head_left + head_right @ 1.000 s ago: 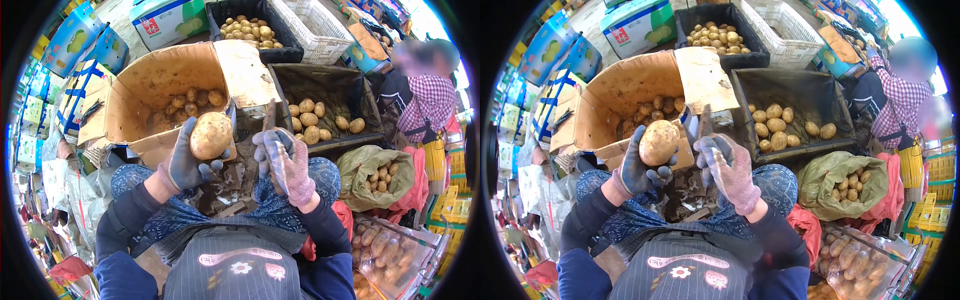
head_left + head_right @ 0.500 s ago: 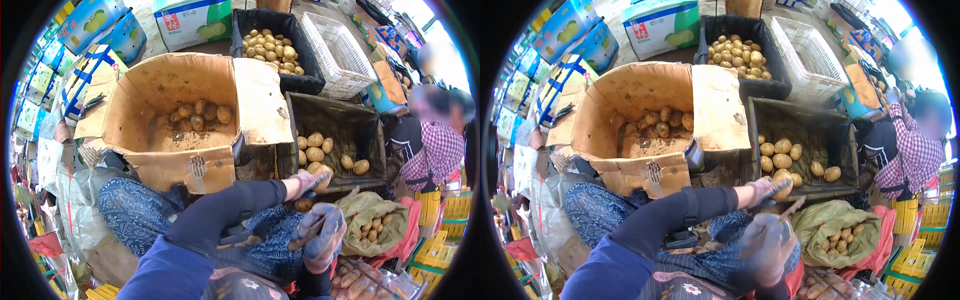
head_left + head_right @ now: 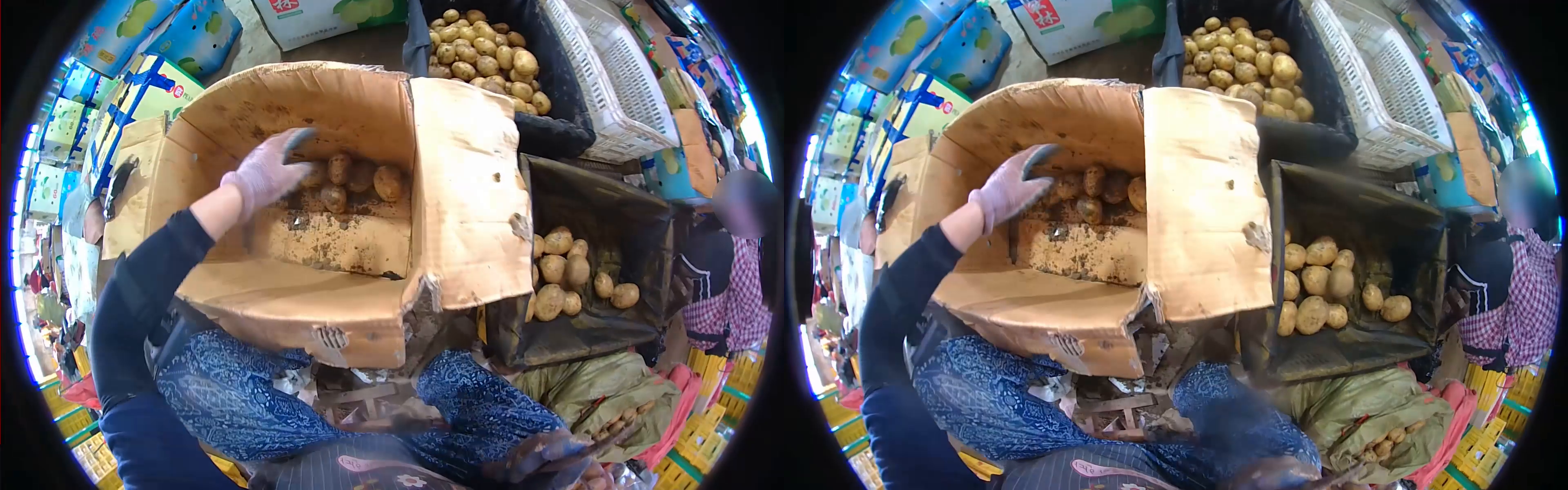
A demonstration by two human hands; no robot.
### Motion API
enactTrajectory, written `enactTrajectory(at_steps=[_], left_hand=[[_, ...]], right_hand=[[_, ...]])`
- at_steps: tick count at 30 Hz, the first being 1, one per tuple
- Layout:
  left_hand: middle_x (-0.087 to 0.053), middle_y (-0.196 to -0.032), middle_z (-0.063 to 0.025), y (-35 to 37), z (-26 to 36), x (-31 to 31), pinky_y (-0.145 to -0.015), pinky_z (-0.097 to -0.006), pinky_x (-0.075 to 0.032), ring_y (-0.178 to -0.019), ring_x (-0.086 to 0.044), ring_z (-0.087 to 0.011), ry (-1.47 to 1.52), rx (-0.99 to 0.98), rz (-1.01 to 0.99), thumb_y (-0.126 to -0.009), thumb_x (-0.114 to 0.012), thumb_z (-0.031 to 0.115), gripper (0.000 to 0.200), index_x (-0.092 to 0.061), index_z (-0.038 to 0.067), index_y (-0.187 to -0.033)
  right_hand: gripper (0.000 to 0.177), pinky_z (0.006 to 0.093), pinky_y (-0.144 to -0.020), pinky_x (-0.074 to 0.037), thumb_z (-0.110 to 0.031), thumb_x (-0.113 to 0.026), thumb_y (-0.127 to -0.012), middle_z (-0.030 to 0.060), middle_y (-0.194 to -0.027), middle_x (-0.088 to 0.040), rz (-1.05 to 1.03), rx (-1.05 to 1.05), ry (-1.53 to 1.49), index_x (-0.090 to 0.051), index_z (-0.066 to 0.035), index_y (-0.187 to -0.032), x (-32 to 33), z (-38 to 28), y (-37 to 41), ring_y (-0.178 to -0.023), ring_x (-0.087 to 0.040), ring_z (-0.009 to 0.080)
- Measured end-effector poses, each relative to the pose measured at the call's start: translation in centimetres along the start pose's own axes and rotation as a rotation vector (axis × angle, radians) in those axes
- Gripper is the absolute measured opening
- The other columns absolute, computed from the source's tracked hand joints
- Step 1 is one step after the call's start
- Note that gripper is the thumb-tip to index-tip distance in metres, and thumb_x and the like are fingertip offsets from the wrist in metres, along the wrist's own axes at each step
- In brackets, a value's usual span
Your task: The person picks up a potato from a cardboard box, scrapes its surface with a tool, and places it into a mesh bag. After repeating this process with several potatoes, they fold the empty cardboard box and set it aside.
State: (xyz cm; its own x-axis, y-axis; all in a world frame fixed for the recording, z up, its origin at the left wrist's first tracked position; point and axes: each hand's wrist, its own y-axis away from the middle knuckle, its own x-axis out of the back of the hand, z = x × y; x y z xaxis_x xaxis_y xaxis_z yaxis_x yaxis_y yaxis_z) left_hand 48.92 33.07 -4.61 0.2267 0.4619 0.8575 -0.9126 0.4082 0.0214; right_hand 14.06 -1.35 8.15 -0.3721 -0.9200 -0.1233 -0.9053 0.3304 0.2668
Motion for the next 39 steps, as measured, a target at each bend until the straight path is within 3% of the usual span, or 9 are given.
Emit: enactTrajectory(at_steps=[5, 14, 17, 19, 21, 23, 26, 33, 39], left_hand=[[-0.057, -0.129, -0.0229, -3.1, -10.6, -7.0, -0.107, -0.0378, -0.039, -0.124, -0.052, -0.0331, -0.079, 0.560, -0.096, -0.081, -0.070, 0.031, 0.060, -0.054, 0.001, -0.130], [-0.052, -0.134, -0.0216, -7.8, -6.5, -14.0, -0.102, -0.0375, -0.044, -0.122, -0.052, -0.0323, 0.128, 0.669, -0.298, -0.079, -0.070, 0.037, 0.081, -0.032, 0.011, -0.145], [-0.054, -0.131, -0.0158, -6.3, -9.0, -13.4, -0.097, -0.0389, -0.048, -0.117, -0.055, -0.0308, 0.514, 0.705, -0.190, -0.083, -0.069, 0.029, 0.065, -0.039, 0.012, -0.139], [-0.055, -0.129, -0.0129, -4.5, -9.3, -10.4, -0.094, -0.0390, -0.051, -0.115, -0.057, -0.0291, 0.258, -0.117, -0.245, -0.087, -0.067, 0.024, 0.055, -0.043, 0.013, -0.136], [-0.056, -0.128, -0.0111, -2.4, -5.7, -6.2, -0.091, -0.0396, -0.053, -0.113, -0.058, -0.0276, 0.633, -0.162, -0.368, -0.090, -0.065, 0.022, 0.049, -0.046, 0.015, -0.134], [-0.056, -0.127, -0.0104, 0.2, 0.3, -2.3, -0.088, -0.0408, -0.055, -0.111, -0.059, -0.0262, 1.623, 0.634, -0.512, -0.091, -0.064, 0.021, 0.045, -0.048, 0.016, -0.133], [-0.066, -0.100, -0.0095, 3.6, 4.9, 0.9, -0.066, -0.0355, -0.056, -0.088, -0.067, -0.0248, 1.790, 0.528, -0.741, -0.091, -0.059, 0.050, 0.045, -0.062, 0.013, -0.115], [-0.065, -0.081, -0.0176, 11.3, 13.7, 3.2, -0.043, -0.0265, -0.043, -0.052, -0.057, -0.0240, 1.867, 0.628, -0.837, -0.077, -0.043, 0.084, 0.087, -0.060, 0.010, -0.121], [-0.065, -0.075, -0.0155, 16.3, 18.9, 3.2, -0.037, -0.0253, -0.042, -0.049, -0.060, -0.0246, 1.866, 0.736, -0.907, -0.075, -0.038, 0.088, 0.089, -0.061, 0.011, -0.114]], right_hand=[[0.052, 0.0312, -0.044, -0.045, -0.052, -0.049, -0.096, 0.0108, -0.068, -0.056, -0.010, -0.104, 0.116, -0.058, -0.002, -0.104, -1.3, -0.1, -2.9, -0.054, -0.054, 0.0190], [0.056, 0.0289, -0.044, -0.045, -0.054, -0.051, -0.094, 0.0113, -0.074, -0.059, -0.019, -0.194, 0.223, -0.057, 0.000, -0.106, -2.5, -0.8, -5.8, -0.055, -0.056, 0.0174], [0.057, 0.0281, -0.045, -0.046, -0.055, -0.052, -0.093, 0.0115, -0.076, -0.060, -0.044, -0.188, 0.213, -0.057, 0.001, -0.106, -2.3, -0.7, -5.2, -0.055, -0.057, 0.0169], [0.058, 0.0275, -0.045, -0.046, -0.055, -0.052, -0.093, 0.0117, -0.078, -0.061, -0.069, -0.179, 0.205, -0.057, 0.001, -0.107, -2.5, -0.6, -4.5, -0.055, -0.057, 0.0166], [0.059, 0.0270, -0.045, -0.046, -0.056, -0.053, -0.093, 0.0118, -0.079, -0.061, -0.098, -0.163, 0.195, -0.057, 0.002, -0.107, -2.5, -0.8, -3.6, -0.056, -0.058, 0.0162], [0.060, 0.0265, -0.045, -0.046, -0.056, -0.053, -0.092, 0.0119, -0.080, -0.062, -0.133, -0.138, 0.186, -0.057, 0.002, -0.107, -2.4, -1.2, -2.8, -0.056, -0.058, 0.0159], [0.062, 0.0257, -0.045, -0.046, -0.057, -0.054, -0.092, 0.0121, -0.082, -0.063, -0.188, -0.104, 0.182, -0.057, 0.003, -0.108, -2.5, -1.6, -1.3, -0.056, -0.059, 0.0154], [0.070, 0.0235, -0.046, -0.046, -0.062, -0.052, -0.091, 0.0127, -0.088, -0.065, -0.205, -0.112, 0.020, -0.054, 0.004, -0.115, -4.9, -2.4, 1.8, -0.058, -0.060, 0.0127], [0.063, 0.0201, -0.055, -0.046, -0.038, -0.057, -0.096, 0.0136, -0.105, -0.061, -0.304, 0.029, -0.274, -0.035, 0.006, -0.136, -5.5, 0.0, 2.2, -0.066, -0.057, 0.0090]])
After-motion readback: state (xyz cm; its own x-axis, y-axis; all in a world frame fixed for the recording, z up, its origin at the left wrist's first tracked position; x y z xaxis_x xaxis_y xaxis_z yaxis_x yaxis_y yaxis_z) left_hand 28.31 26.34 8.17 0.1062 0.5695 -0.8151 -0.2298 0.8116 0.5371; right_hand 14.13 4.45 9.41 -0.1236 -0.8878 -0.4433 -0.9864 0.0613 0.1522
